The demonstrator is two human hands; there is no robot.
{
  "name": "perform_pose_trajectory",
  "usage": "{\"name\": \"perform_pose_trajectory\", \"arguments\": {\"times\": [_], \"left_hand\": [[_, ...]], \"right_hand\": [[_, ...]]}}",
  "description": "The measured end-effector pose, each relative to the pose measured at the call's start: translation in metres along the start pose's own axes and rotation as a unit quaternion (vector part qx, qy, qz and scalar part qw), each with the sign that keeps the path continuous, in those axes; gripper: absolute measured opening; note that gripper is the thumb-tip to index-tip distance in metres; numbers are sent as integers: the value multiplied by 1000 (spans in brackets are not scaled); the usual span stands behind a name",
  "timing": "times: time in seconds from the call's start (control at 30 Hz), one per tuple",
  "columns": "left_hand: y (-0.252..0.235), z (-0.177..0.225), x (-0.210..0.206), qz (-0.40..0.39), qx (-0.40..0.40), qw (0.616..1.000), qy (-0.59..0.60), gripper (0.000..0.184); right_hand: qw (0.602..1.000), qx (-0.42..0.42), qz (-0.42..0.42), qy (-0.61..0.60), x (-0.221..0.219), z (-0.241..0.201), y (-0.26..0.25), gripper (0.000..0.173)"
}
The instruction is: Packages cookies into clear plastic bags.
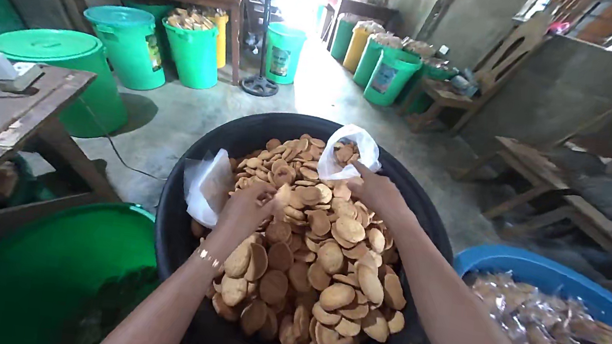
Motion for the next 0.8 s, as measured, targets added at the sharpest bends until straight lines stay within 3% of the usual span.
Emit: {"name": "perform_pose_trajectory", "arguments": {"times": [0.07, 0.2, 0.27, 0.37, 0.47, 0.53, 0.6, 0.67, 0.73, 0.8], "left_hand": [[-29, 36, -2, -37, -11, 998, 45, 34], [-102, 94, -6, -15, -86, 996, 35, 33], [-112, 117, 4, -35, -81, 995, 45, 40], [-105, 121, 24, -38, -106, 993, 18, 32], [-82, 80, 59, 68, -174, 979, -78, 31], [-55, 21, 87, 185, -171, 960, -121, 33], [-27, -60, 106, 242, -98, 957, -125, 44], [5, -120, 100, 210, 37, 975, -57, 63], [31, -138, 77, 176, 167, 966, 90, 69], [41, -133, 60, 218, 229, 924, 216, 54]], "right_hand": [[999, 8, -22, -28, -10, 6, -12, 62], [996, 21, 19, -81, -6, 0, -11, 46], [994, 15, 26, -103, 5, 3, -7, 46], [988, 11, 49, -147, 14, 23, -3, 46], [988, 67, 29, -134, 12, 46, 9, 48], [987, 130, 45, -85, 6, 65, 36, 49], [981, 126, 145, -31, -14, 98, 78, 51], [974, 45, 220, -24, -38, 134, 121, 60], [968, -59, 219, -110, -63, 162, 152, 79], [932, -125, 202, -273, -83, 173, 163, 86]]}}
Point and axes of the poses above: each hand's wrist, its own y-axis away from the middle knuckle, its own x-axis out of the back of the hand, z = x × y, the point moved 2 cm from there along -y, towards the middle knuckle, and after that the axes turned 1 degree about -z, right-handed, at the moved point
